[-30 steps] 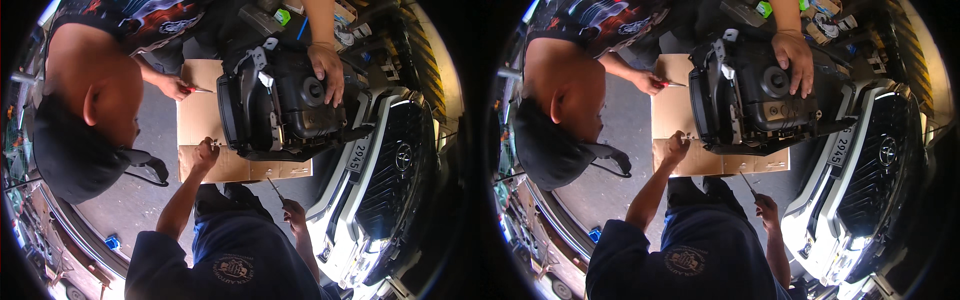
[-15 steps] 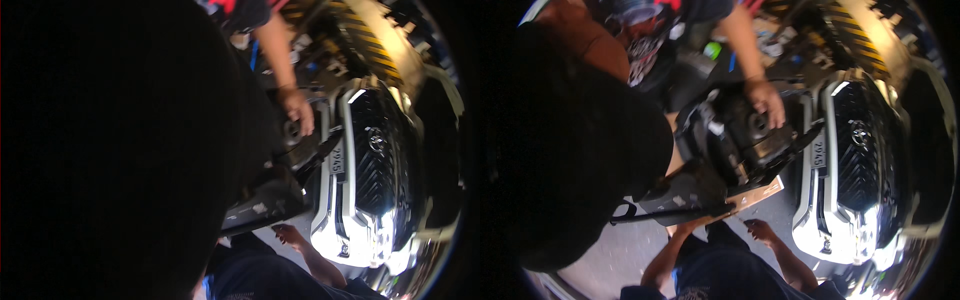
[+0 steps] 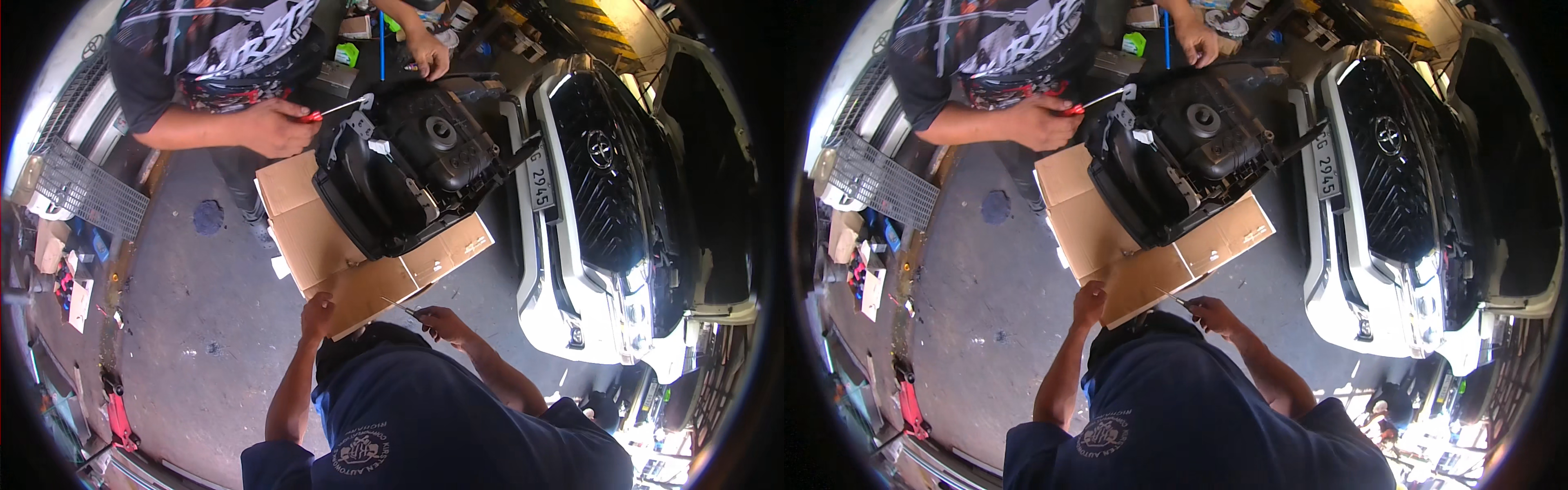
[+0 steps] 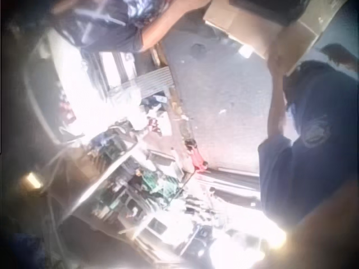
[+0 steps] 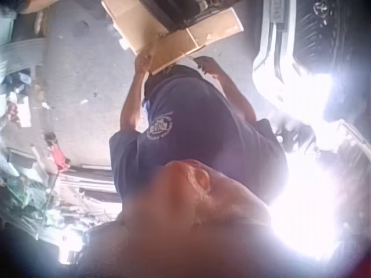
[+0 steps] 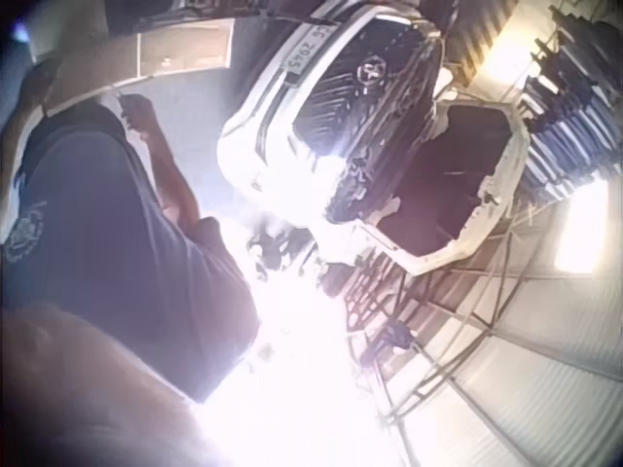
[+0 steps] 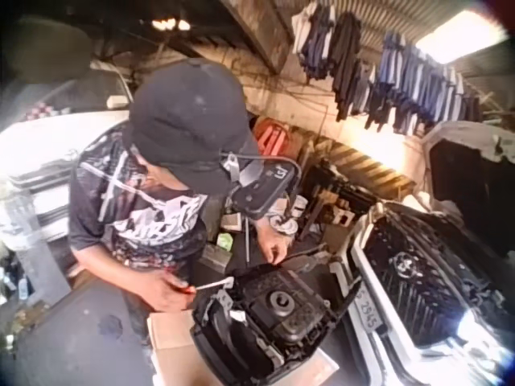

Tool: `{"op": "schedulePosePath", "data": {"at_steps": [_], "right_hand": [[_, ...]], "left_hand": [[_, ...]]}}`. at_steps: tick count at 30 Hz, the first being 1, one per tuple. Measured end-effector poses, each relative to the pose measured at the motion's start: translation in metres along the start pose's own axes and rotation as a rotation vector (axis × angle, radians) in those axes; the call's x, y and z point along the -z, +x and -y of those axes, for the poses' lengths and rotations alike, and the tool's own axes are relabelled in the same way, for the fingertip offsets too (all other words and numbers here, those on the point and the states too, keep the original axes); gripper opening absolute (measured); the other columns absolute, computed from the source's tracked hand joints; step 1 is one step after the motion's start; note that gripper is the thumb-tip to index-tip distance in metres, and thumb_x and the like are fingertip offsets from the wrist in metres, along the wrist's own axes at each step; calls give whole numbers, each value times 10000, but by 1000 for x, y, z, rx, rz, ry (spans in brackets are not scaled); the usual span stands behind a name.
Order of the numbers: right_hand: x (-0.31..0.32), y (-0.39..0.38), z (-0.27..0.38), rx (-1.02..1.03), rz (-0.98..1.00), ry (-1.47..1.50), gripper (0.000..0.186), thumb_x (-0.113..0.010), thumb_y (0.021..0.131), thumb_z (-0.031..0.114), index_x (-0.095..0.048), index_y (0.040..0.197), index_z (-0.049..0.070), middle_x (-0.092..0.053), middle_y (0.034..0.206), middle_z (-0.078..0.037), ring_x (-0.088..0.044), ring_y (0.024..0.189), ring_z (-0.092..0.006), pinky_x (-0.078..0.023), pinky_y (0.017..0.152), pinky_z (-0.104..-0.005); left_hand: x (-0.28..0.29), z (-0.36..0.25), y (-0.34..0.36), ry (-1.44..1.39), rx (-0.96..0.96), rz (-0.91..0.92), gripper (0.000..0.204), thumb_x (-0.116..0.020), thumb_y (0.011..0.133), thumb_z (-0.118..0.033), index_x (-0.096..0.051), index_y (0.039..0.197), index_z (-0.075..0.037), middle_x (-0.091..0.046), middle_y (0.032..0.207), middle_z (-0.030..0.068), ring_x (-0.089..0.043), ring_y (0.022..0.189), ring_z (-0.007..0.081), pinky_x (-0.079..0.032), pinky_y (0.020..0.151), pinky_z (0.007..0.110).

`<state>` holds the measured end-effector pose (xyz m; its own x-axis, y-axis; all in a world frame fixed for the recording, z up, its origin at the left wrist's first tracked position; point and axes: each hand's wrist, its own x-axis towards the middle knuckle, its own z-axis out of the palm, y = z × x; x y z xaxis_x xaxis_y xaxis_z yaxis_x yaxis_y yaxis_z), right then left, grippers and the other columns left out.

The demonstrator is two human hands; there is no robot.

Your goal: The person places cardboard on a drum, sets down a car part with a coworker, and disassembles the car part using screwdrivers.

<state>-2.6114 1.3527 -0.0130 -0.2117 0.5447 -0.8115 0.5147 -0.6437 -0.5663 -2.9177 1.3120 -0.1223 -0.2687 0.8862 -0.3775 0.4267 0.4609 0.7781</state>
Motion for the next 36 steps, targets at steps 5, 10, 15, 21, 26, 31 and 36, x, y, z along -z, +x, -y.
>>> {"op": "schedulePosePath", "data": {"at_steps": [5,10,15,21,26,31,36], "right_hand": [[-9,-1,4,29,46,35,315,-577,932,248,-624,1182,62,-599,793,-10,-509,610,-73,-433,515,-225],[-27,-11,14,28,109,121,313,-573,931,231,-619,1187,58,-582,796,-8,-497,606,-70,-428,523,-225],[-38,-27,6,27,136,252,332,-575,940,259,-606,1201,56,-596,814,-13,-522,636,-87,-438,546,-238],[-75,-19,30,105,222,461,410,-563,952,219,-502,1297,7,-634,919,-58,-575,704,-109,-471,591,-242],[-127,10,112,185,133,392,419,-556,954,223,-491,1315,20,-655,1000,-52,-601,803,-123,-488,668,-260],[-181,43,171,159,85,374,469,-610,905,272,-501,1302,47,-652,960,-40,-596,784,-108,-484,626,-255],[-203,50,188,182,-56,279,450,-605,892,263,-525,1276,41,-647,953,-44,-600,775,-121,-491,624,-272]], "left_hand": [[-23,-27,-36,-96,-196,27,362,-590,814,-156,-572,1157,-39,-630,1121,176,-631,993,343,-503,848,403],[-40,-47,-59,-212,-104,96,496,-611,803,-117,-457,1260,-2,-566,1208,216,-625,934,357,-497,848,406],[-34,-67,-54,-837,364,202,449,-588,882,-116,-429,1295,-44,-584,1101,130,-641,863,214,-539,707,331],[3,-96,7,-820,202,237,427,-580,909,-155,-440,1295,-42,-602,964,103,-625,735,149,-522,605,265],[61,-119,89,-744,-118,301,302,-571,898,-120,-560,1180,-11,-605,812,64,-594,641,120,-504,558,249],[125,-104,153,-672,-122,437,283,-574,887,-101,-574,1156,-12,-601,791,53,-597,640,119,-504,552,254],[148,-98,180,-638,-73,659,299,-590,866,-75,-577,1157,-10,-624,893,83,-629,791,154,-532,653,286]]}}
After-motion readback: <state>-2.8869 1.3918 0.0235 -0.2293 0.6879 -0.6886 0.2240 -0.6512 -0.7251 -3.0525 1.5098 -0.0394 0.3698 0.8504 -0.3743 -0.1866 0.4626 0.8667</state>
